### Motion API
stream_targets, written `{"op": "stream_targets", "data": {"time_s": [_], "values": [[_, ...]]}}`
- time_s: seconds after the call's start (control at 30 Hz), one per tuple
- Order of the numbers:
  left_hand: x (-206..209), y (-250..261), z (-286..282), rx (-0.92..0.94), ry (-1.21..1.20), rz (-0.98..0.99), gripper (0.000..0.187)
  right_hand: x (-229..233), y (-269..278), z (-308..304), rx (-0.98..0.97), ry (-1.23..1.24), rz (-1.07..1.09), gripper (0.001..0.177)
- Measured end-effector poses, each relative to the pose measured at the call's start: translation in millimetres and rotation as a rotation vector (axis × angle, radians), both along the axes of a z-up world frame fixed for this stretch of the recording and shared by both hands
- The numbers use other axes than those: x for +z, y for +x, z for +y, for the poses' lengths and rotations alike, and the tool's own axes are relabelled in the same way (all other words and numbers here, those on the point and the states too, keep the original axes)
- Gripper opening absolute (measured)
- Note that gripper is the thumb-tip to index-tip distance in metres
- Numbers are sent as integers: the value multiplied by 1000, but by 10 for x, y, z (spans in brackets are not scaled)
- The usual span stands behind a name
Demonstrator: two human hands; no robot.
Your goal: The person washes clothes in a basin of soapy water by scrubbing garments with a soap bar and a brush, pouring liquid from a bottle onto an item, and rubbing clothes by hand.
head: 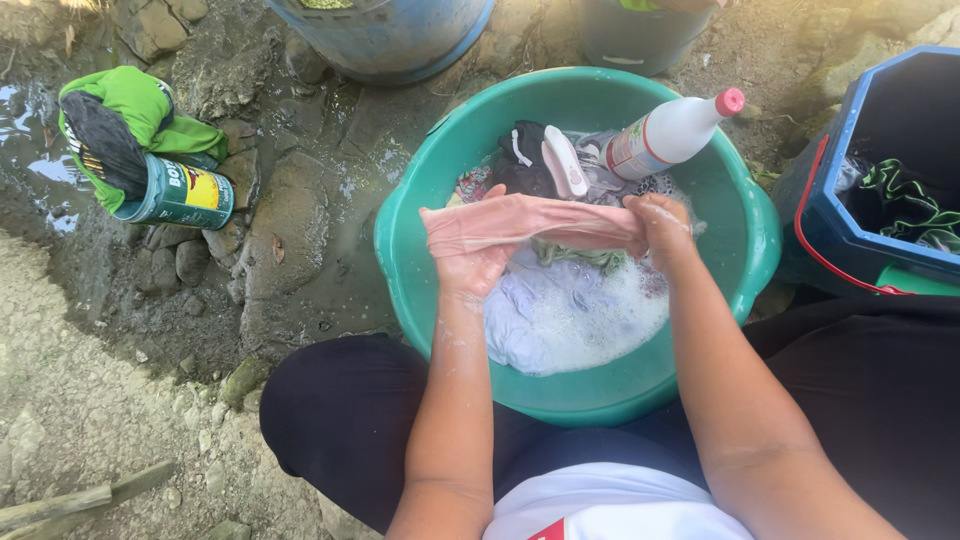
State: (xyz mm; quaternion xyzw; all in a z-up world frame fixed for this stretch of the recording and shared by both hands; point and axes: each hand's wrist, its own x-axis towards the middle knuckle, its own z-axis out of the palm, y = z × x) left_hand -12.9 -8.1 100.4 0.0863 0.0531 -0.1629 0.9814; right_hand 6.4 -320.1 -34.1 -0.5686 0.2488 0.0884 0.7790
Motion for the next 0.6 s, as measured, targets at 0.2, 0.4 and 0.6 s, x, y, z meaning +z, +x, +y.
{"op": "stream_targets", "data": {"time_s": [0.2,0.4,0.6], "values": [[216,-111,-66,-195,-254,-54,109,-319,240,104,-345,-313,-87,75],[-780,-20,-386,37,87,-103,33,-799,623,140,-534,-389,-268,119],[-895,-103,-343,-120,241,252,32,-1297,949,137,-626,-595,-292,138]]}}
